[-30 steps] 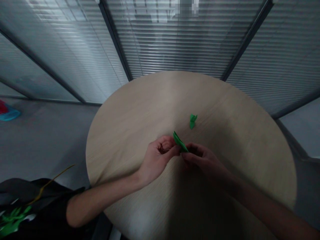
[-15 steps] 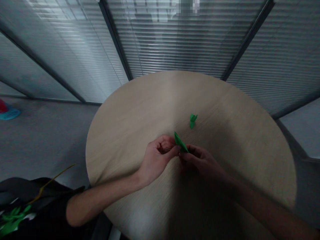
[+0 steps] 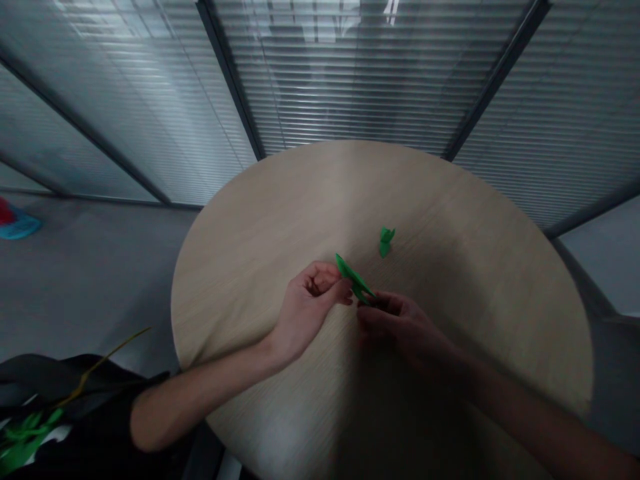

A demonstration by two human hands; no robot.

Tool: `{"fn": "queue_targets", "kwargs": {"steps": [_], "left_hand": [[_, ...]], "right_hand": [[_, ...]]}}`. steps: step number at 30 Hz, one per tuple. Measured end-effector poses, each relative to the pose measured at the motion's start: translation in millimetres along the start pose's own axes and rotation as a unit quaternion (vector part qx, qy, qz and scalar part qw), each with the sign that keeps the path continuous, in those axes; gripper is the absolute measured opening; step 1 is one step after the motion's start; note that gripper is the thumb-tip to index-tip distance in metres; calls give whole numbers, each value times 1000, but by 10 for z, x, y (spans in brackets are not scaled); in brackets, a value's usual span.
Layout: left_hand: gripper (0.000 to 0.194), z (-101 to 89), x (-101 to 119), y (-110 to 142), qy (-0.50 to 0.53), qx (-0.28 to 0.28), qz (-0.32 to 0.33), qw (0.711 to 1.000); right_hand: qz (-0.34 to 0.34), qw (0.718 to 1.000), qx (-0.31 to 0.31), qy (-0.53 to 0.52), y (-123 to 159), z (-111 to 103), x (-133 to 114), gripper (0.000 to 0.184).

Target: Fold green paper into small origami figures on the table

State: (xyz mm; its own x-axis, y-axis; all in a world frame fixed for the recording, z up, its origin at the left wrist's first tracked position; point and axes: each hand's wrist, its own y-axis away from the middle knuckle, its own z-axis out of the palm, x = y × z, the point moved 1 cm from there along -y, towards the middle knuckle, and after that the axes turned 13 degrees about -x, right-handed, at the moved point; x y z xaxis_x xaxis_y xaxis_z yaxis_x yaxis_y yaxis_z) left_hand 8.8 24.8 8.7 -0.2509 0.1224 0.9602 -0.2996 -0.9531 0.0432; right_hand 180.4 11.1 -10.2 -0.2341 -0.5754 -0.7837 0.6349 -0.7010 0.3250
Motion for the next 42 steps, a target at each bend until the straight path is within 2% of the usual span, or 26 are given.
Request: {"fn": "queue_targets", "kwargs": {"steps": [7, 12, 32, 42], "left_hand": [[22, 22, -51, 5, 2, 12, -3, 1000], [23, 52, -40, 23, -2, 2, 7, 1000], [31, 4, -47, 10, 3, 11, 22, 1000], [26, 20, -36, 27, 10, -5, 40, 999]], "right_hand": [[-43, 995, 69, 53, -9, 26, 10, 41], [-49, 993, 88, 55, -14, 40, 16, 43], [-17, 996, 66, 65, 1, 15, -6, 44], [-51, 988, 52, 136, 27, -6, -26, 41]]}}
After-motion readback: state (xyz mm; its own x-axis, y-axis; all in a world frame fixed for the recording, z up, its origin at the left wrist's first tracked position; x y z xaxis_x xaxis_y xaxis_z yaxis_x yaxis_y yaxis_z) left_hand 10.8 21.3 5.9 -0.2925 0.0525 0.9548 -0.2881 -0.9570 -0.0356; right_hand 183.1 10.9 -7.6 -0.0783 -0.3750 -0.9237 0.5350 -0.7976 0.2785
